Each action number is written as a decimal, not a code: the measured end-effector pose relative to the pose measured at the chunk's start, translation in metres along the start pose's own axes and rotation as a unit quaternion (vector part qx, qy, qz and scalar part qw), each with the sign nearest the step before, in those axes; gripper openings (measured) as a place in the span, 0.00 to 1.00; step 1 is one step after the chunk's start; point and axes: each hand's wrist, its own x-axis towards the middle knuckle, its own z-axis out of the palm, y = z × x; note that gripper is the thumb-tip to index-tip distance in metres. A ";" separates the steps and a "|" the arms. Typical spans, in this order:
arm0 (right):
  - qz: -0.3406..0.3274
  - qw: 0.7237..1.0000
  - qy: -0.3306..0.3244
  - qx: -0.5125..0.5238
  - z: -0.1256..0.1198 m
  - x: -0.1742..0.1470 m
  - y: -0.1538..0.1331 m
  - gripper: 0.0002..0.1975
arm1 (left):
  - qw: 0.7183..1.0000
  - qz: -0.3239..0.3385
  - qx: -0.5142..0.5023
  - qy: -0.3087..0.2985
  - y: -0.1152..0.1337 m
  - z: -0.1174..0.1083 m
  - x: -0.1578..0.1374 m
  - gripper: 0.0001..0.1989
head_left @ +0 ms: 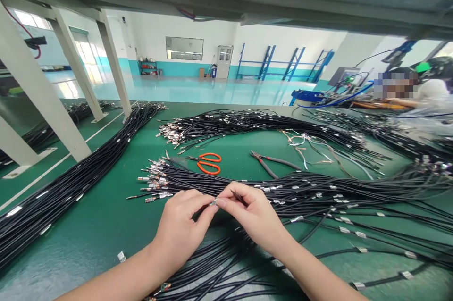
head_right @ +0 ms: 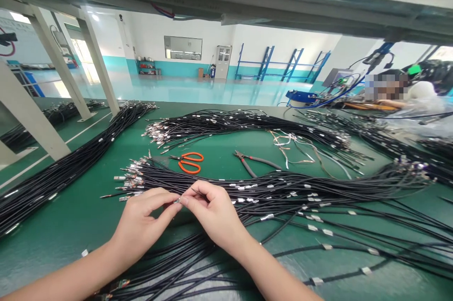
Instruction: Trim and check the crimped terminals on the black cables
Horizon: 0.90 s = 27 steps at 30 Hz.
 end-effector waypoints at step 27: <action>-0.198 0.870 -0.262 -0.368 0.016 -0.023 -0.010 0.09 | 0.980 -0.154 -0.126 -0.004 0.009 -0.126 0.036 0.08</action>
